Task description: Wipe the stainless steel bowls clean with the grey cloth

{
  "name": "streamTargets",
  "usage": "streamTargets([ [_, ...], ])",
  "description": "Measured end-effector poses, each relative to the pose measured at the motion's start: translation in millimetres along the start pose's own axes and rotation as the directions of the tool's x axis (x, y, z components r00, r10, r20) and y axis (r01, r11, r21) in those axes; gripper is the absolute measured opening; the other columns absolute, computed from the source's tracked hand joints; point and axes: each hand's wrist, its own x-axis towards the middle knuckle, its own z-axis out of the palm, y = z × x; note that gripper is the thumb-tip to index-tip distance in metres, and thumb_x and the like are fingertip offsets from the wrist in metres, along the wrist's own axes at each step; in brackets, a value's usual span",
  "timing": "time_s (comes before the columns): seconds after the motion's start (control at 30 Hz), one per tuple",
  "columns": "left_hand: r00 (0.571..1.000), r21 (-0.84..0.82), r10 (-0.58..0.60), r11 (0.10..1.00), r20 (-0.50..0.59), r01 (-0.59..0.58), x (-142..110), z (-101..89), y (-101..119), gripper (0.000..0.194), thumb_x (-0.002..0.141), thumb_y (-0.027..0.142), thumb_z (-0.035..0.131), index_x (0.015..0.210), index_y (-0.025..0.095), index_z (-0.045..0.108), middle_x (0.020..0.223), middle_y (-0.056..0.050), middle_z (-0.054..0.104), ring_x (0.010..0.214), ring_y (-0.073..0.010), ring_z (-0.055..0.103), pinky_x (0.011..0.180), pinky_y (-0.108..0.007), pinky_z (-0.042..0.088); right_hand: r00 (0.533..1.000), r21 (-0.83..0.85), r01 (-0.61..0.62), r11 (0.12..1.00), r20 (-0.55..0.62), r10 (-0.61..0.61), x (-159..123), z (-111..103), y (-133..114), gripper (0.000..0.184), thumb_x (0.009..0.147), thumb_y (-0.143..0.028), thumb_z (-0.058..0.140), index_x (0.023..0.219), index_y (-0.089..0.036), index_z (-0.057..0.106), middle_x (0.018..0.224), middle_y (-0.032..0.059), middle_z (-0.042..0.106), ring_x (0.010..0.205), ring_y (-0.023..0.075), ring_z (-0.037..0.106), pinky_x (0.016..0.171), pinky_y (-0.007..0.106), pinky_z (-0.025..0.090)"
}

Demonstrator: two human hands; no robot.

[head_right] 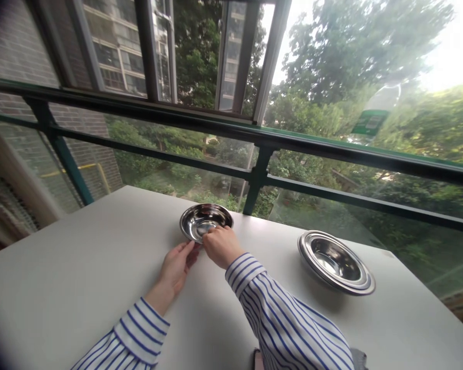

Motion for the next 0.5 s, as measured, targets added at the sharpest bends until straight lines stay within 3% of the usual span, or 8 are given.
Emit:
streamTargets([
  [0.2,0.999,0.005,0.017,1.000,0.032,-0.017,0.3,-1.6,-0.4,0.015,0.064,0.022,0.072,0.072,0.012,0.065,0.070,-0.004,0.068,0.053,-0.0076,0.056,0.057,-0.023,0.043,0.998,-0.073,0.059,0.996,0.022,-0.058,1.5,-3.9,0.8,0.027,0.089,-0.026,0.043,0.081,-0.016,0.067,0.084,0.0088,0.067,0.081,0.0211,0.060,0.068,0.029,0.039],
  [0.5,0.999,-0.039,0.036,0.999,0.035,-0.035,1.5,-1.3,-2.3,0.016,0.062,0.021,0.072,0.072,0.012,0.063,0.061,0.001,0.063,0.054,-0.0073,0.055,0.059,-0.023,0.043,0.980,-0.193,0.197,0.961,0.031,-0.195,4.7,-5.2,-11.5,0.026,0.089,-0.013,0.040,0.081,-0.011,0.065,0.081,0.0132,0.066,0.078,0.0247,0.059,0.067,0.034,0.039],
])
